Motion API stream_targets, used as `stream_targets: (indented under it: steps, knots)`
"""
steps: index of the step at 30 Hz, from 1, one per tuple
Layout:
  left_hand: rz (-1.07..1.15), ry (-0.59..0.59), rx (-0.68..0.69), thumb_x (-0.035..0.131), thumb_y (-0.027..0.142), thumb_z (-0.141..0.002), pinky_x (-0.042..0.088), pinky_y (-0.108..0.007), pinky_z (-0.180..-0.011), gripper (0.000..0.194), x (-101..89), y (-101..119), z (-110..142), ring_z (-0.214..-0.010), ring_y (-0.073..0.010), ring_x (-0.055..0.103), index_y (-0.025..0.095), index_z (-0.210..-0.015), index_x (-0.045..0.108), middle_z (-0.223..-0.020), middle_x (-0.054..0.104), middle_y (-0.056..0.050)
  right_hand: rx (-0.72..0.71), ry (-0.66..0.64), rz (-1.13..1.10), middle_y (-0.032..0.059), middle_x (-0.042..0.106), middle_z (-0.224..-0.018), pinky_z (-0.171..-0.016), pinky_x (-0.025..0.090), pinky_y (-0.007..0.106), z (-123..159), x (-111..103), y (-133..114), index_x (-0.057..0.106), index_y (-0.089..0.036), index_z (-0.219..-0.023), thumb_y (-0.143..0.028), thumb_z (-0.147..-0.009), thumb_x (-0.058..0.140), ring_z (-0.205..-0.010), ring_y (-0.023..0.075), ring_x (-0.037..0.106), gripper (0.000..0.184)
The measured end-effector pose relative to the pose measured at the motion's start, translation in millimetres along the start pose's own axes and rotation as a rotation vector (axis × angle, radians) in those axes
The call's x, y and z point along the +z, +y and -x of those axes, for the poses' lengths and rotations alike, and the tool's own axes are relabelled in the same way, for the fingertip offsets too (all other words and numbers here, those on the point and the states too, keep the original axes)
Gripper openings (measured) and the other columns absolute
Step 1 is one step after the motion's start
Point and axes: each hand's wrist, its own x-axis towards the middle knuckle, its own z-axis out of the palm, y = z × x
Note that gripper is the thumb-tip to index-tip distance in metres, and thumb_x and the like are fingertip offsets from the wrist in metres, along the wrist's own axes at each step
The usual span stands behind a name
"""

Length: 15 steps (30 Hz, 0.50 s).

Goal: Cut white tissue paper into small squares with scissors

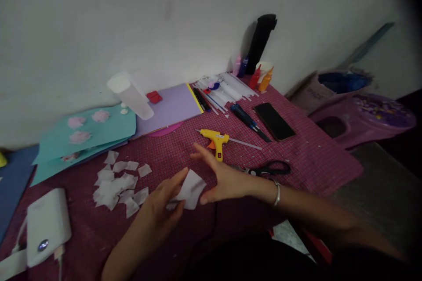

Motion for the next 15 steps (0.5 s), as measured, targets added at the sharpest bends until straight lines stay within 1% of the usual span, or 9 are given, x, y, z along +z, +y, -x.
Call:
stream_targets:
  steps: [1, 3, 4, 6, 8, 10, 12, 14, 15]
  knots:
    - [-0.007, -0.013, 0.03, 0.073, 0.009, -0.059, 0.05, -0.029, -0.083, 0.056, -3.4, 1.7, 1.5, -0.095, -0.0236, 0.066, 0.026, -0.112, 0.067, -0.108, 0.07, -0.007, 0.013, -0.084, -0.094, 0.016, 0.046, -0.136, -0.099, 0.039, 0.042, -6.9, 4.0, 0.1, 0.006, -0.019, -0.148, -0.026, -0.057, 0.082, -0.119, 0.0251, 0.05, 0.118]
    - [-0.047, 0.049, 0.07, 0.075, 0.01, -0.058, 0.048, -0.03, -0.086, 0.056, -11.6, 1.5, 4.0, -0.093, -0.0233, 0.065, 0.027, -0.111, 0.068, -0.101, 0.071, -0.006, 0.113, -0.174, -0.263, 0.0088, 0.063, -0.109, -0.081, 0.048, 0.034, -20.4, 17.1, 1.2, 0.036, -0.015, -0.137, -0.024, -0.059, 0.078, -0.09, 0.0188, 0.061, 0.089]
    - [-0.073, 0.14, 0.075, 0.076, 0.013, -0.058, 0.046, -0.03, -0.088, 0.057, -16.1, 0.0, 6.2, -0.093, -0.0228, 0.064, 0.026, -0.113, 0.067, -0.099, 0.071, -0.005, 0.193, -0.165, -0.344, 0.0045, 0.066, -0.094, -0.072, 0.049, 0.03, -26.7, 25.0, 1.9, 0.052, -0.013, -0.122, -0.023, -0.061, 0.076, -0.077, 0.0153, 0.061, 0.067]
    - [-0.079, 0.415, 0.029, 0.076, 0.019, -0.062, 0.043, -0.03, -0.091, 0.057, -23.8, -5.8, 14.1, -0.094, -0.0206, 0.061, 0.027, -0.116, 0.063, -0.099, 0.068, -0.003, 0.334, -0.039, -0.518, -0.0012, 0.064, -0.075, -0.063, 0.047, 0.025, -37.7, 39.7, 2.2, 0.063, -0.012, -0.091, -0.022, -0.061, 0.073, -0.063, 0.0107, 0.057, 0.034]
    - [0.06, 0.695, -0.096, 0.074, 0.026, -0.067, 0.043, -0.027, -0.088, 0.041, -25.2, -14.8, 26.4, -0.09, -0.0178, 0.059, 0.026, -0.107, 0.065, -0.094, 0.066, 0.0, 0.379, 0.109, -0.696, -0.0028, 0.064, -0.07, -0.062, 0.047, 0.025, -46.8, 49.8, -0.1, 0.062, -0.013, -0.082, -0.022, -0.058, 0.074, -0.061, 0.0102, 0.057, 0.028]
    - [0.396, 0.786, -0.25, 0.074, 0.031, -0.067, 0.047, -0.026, -0.077, 0.02, -16.4, -25.8, 38.8, -0.079, -0.016, 0.059, 0.023, -0.083, 0.067, -0.08, 0.064, 0.001, 0.362, 0.167, -0.812, -0.0008, 0.066, -0.072, -0.061, 0.048, 0.026, -53.9, 55.1, -5.9, 0.064, -0.013, -0.086, -0.024, -0.055, 0.076, -0.064, 0.0129, 0.06, 0.035]
    - [0.892, 0.582, -0.386, 0.076, 0.037, -0.061, 0.05, -0.031, -0.073, 0.023, 1.1, -35.3, 45.9, -0.074, -0.0186, 0.06, 0.019, -0.071, 0.066, -0.073, 0.064, -0.001, 0.342, 0.152, -0.857, 0.0017, 0.068, -0.074, -0.06, 0.049, 0.027, -58.4, 58.7, -13.4, 0.065, -0.012, -0.09, -0.026, -0.056, 0.077, -0.065, 0.0145, 0.061, 0.039]
    - [1.314, 0.304, -0.49, 0.075, 0.044, -0.062, 0.048, -0.044, -0.087, 0.031, 20.2, -39.8, 45.9, -0.093, -0.0269, 0.062, 0.019, -0.079, 0.07, -0.089, 0.069, -0.008, 0.334, 0.107, -0.872, 0.003, 0.068, -0.076, -0.063, 0.049, 0.028, -60.2, 63.0, -19.8, 0.065, -0.012, -0.091, -0.024, -0.056, 0.076, -0.066, 0.0143, 0.062, 0.039]
    - [1.454, 0.214, -0.48, 0.073, 0.047, -0.064, 0.045, -0.05, -0.092, 0.033, 28.0, -39.7, 44.0, -0.101, -0.0296, 0.06, 0.02, -0.082, 0.071, -0.095, 0.07, -0.01, 0.338, 0.094, -0.876, 0.0028, 0.068, -0.076, -0.065, 0.048, 0.028, -60.2, 65.8, -21.7, 0.065, -0.012, -0.091, -0.023, -0.056, 0.076, -0.066, 0.0139, 0.062, 0.038]
